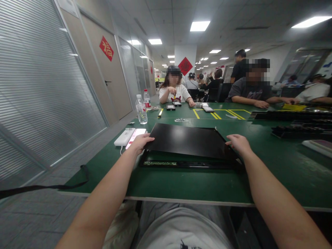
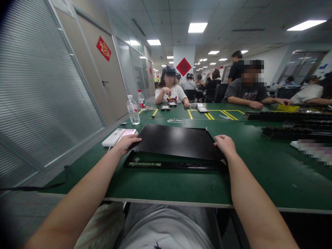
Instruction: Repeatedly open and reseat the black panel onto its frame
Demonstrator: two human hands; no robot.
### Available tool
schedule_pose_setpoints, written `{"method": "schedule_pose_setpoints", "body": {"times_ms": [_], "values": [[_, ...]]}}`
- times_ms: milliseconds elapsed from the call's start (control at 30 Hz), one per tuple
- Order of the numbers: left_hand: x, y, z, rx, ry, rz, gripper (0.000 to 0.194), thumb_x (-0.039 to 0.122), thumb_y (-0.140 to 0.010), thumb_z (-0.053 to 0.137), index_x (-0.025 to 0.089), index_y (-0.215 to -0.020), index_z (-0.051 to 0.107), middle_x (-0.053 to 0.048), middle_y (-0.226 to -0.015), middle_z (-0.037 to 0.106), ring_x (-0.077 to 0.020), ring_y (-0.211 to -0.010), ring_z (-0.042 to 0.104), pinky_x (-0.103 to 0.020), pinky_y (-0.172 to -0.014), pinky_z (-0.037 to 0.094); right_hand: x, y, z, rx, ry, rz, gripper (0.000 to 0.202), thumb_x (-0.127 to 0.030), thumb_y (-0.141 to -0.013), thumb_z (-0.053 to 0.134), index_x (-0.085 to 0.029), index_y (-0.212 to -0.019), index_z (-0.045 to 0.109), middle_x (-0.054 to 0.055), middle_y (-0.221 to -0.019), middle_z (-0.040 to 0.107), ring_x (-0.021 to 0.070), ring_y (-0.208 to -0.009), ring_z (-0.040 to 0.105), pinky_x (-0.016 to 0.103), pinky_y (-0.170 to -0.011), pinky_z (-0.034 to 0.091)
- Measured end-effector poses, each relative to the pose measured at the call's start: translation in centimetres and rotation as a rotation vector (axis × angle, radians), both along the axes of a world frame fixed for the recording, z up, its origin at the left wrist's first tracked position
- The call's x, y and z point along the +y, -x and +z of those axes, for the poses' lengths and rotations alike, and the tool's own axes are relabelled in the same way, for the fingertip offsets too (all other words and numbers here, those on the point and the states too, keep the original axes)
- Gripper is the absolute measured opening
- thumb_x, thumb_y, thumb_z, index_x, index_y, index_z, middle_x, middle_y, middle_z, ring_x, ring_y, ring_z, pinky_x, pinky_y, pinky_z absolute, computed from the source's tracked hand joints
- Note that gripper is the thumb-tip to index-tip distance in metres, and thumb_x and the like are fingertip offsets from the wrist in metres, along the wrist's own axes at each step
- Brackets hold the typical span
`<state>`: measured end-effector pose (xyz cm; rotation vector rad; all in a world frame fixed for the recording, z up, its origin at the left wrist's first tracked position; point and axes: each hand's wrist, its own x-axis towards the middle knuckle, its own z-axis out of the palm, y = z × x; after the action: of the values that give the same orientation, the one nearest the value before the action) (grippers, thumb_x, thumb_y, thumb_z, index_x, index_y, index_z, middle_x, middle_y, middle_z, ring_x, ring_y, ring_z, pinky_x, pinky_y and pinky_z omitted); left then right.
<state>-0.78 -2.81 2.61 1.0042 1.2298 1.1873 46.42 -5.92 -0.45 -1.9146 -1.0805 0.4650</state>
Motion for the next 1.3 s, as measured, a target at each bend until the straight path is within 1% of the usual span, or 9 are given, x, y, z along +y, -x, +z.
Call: {"method": "schedule_pose_setpoints", "body": {"times_ms": [100,200,333,400,633,1033,1167,1233,1300], "values": [[-0.1,-0.1,-0.2,0.045,0.008,0.008,0.029,0.006,-0.053,0.087,0.016,-0.077,0.075,-0.006,-0.07,0.076,-0.0209,-0.061,0.071,-0.03,-0.063,0.055,-0.2,0.3,0.5,-0.092,0.048,0.0,0.027,-0.034,-0.084,0.062,-0.02,-0.103,0.075,0.008,-0.079,0.077,0.0226,-0.075,0.069,0.031,-0.068,0.05],[-0.1,-0.2,-0.5,0.162,0.012,0.014,0.021,0.008,-0.057,0.085,0.017,-0.073,0.076,-0.006,-0.068,0.076,-0.0226,-0.063,0.07,-0.031,-0.064,0.053,-0.5,0.9,1.0,-0.173,0.085,0.002,0.025,-0.034,-0.084,0.062,-0.021,-0.1,0.076,0.008,-0.083,0.078,0.0245,-0.078,0.069,0.033,-0.07,0.05],[-0.1,-0.2,-0.9,0.248,-0.055,0.122,0.028,0.004,-0.053,0.087,0.02,-0.071,0.073,-0.003,-0.068,0.075,-0.0268,-0.076,0.073,-0.032,-0.071,0.052,-0.8,1.5,1.4,-0.25,0.111,-0.007,0.026,-0.034,-0.085,0.062,-0.022,-0.101,0.078,0.008,-0.083,0.078,0.0264,-0.081,0.07,0.034,-0.07,0.049],[0.0,-0.2,-1.2,0.261,-0.07,0.122,0.03,0.006,-0.053,0.089,0.02,-0.073,0.073,-0.003,-0.07,0.075,-0.0277,-0.078,0.073,-0.032,-0.072,0.051,-0.8,1.5,1.4,-0.265,0.113,-0.009,0.027,-0.034,-0.085,0.062,-0.022,-0.102,0.078,0.008,-0.083,0.078,0.0267,-0.081,0.07,0.034,-0.069,0.048],[0.1,-0.3,-1.7,0.264,-0.031,0.001,0.025,0.012,-0.057,0.091,0.017,-0.074,0.074,-0.006,-0.069,0.076,-0.0239,-0.063,0.07,-0.03,-0.064,0.051,-0.8,1.3,1.4,-0.284,0.143,-0.012,0.028,-0.036,-0.088,0.059,-0.023,-0.104,0.078,0.008,-0.087,0.079,0.0292,-0.091,0.07,0.034,-0.071,0.047],[0.2,-0.7,-1.9,0.57,-0.073,0.07,0.012,0.019,-0.068,0.082,0.019,-0.067,0.071,-0.004,-0.061,0.07,-0.0225,-0.059,0.066,-0.028,-0.057,0.044,-0.6,0.8,0.7,-0.322,0.109,0.024,0.031,-0.04,-0.09,0.056,-0.022,-0.102,0.08,0.009,-0.088,0.079,0.0286,-0.092,0.07,0.034,-0.073,0.048],[0.3,-0.9,-1.9,0.726,-0.126,0.099,0.013,0.022,-0.069,0.082,0.02,-0.068,0.069,-0.005,-0.065,0.07,-0.0261,-0.071,0.07,-0.029,-0.065,0.046,-0.5,0.8,0.6,-0.357,0.115,0.018,0.033,-0.039,-0.089,0.056,-0.022,-0.104,0.08,0.01,-0.089,0.079,0.0294,-0.094,0.071,0.035,-0.076,0.05],[0.3,-1.0,-1.8,0.858,-0.118,0.089,0.011,0.025,-0.074,0.079,0.019,-0.078,0.072,-0.006,-0.077,0.075,-0.0268,-0.082,0.073,-0.029,-0.071,0.049,-0.5,0.8,0.6,-0.396,0.133,0.014,0.035,-0.039,-0.088,0.055,-0.021,-0.105,0.081,0.01,-0.092,0.079,0.0301,-0.096,0.071,0.036,-0.079,0.05],[0.3,-1.1,-1.7,0.967,-0.105,0.065,0.016,0.028,-0.079,0.074,0.017,-0.091,0.074,-0.008,-0.092,0.079,-0.027,-0.092,0.074,-0.029,-0.076,0.051,-0.4,0.8,0.6,-0.434,0.154,0.014,0.038,-0.039,-0.089,0.053,-0.021,-0.106,0.081,0.01,-0.096,0.079,0.031,-0.099,0.071,0.037,-0.081,0.051]]}}
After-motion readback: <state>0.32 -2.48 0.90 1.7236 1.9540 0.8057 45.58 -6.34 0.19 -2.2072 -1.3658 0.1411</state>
